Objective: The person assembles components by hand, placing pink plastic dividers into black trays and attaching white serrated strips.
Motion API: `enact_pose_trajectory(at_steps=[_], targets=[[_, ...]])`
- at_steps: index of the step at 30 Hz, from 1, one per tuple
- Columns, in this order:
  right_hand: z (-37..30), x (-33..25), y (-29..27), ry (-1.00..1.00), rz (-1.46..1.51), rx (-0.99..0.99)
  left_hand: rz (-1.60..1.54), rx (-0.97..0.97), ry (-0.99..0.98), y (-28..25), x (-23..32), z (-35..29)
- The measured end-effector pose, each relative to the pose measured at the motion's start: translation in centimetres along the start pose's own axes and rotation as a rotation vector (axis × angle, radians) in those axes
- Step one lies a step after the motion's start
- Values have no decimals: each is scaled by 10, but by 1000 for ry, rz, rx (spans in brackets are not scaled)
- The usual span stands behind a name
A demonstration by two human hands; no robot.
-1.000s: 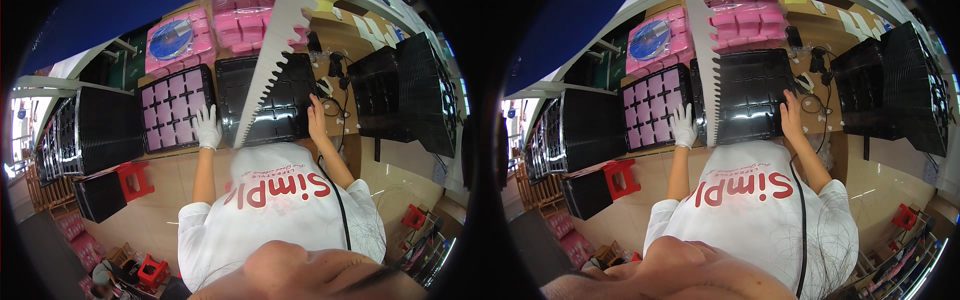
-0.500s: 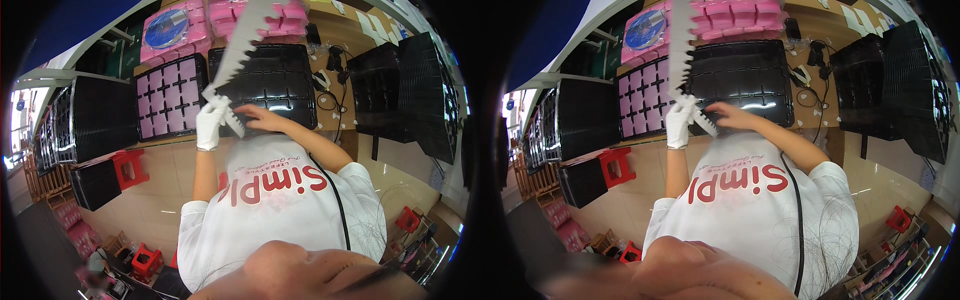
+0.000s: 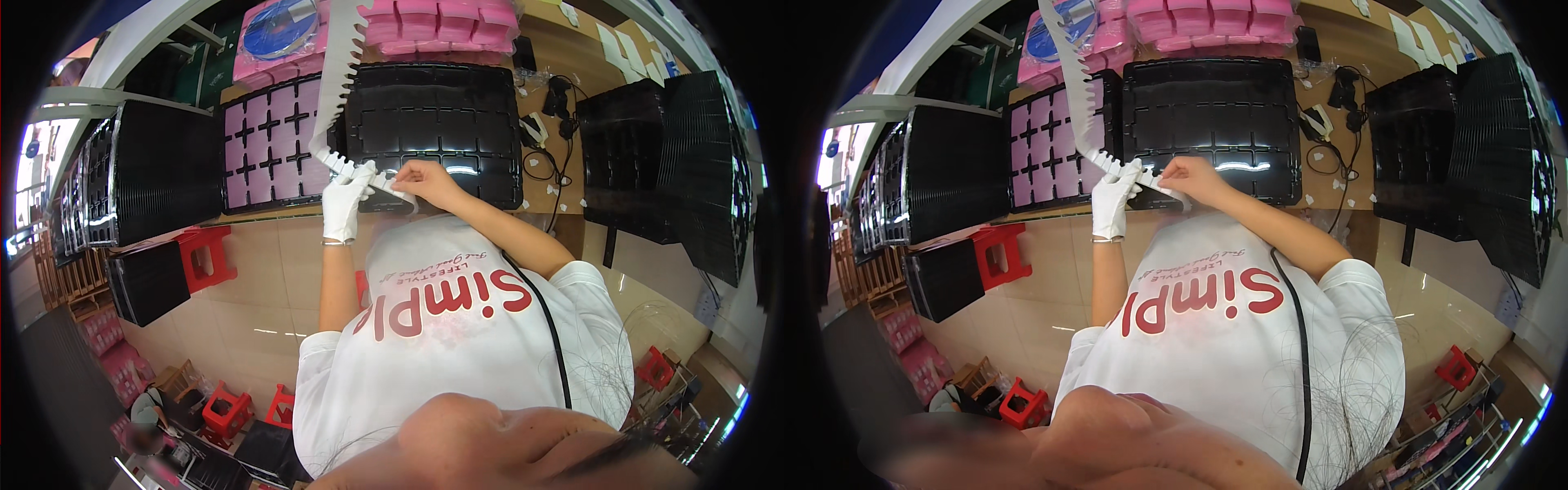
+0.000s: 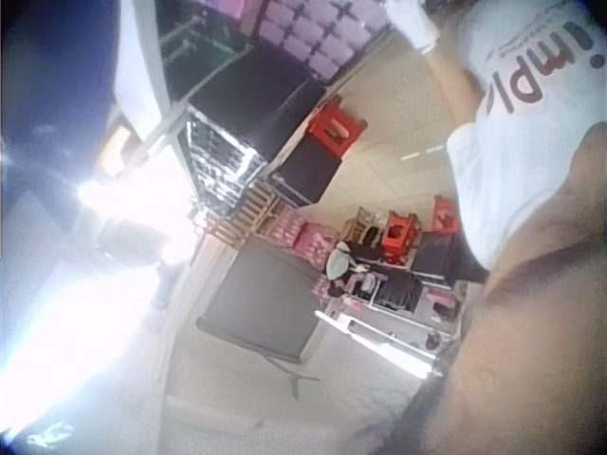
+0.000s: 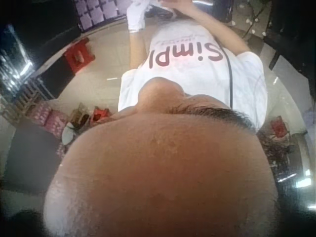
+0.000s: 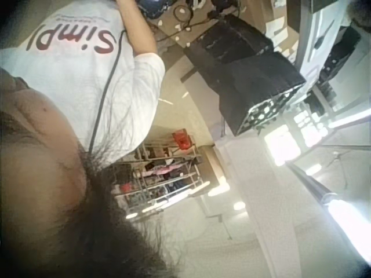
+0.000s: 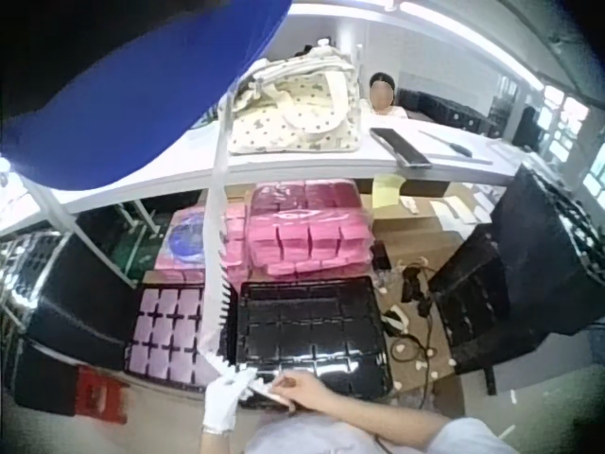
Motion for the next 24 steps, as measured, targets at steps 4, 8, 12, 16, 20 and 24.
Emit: enact_pose_trajectory(at_steps=[4, 8, 12, 16, 20, 24], targets=[[-7, -12, 2, -2, -193, 126, -14, 138, -22, 3, -7, 7], [-5, -15, 3, -11, -215, 208, -33, 155, 26, 2, -9, 11], [1, -16, 4, -84, -315, 229, -115, 183, 32, -1, -15, 16], [18, -38, -3, -589, -455, 83, -151, 282, -27, -11, -23, 23], [108, -58, -46, -365, -426, 311, -190, 310, -35, -24, -33, 23], [232, -17, -105, -478, -429, 254, -171, 256, -50, -21, -35, 28]])
Point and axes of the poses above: each hand's wrist, its own z-axis towards the middle knuckle, its own y-axis out of the palm, x = y × z, the point moved 1 cm from there along z, towards the middle knuckle, and after that the axes turned 10 degrees about y, right-handed, at the moved point
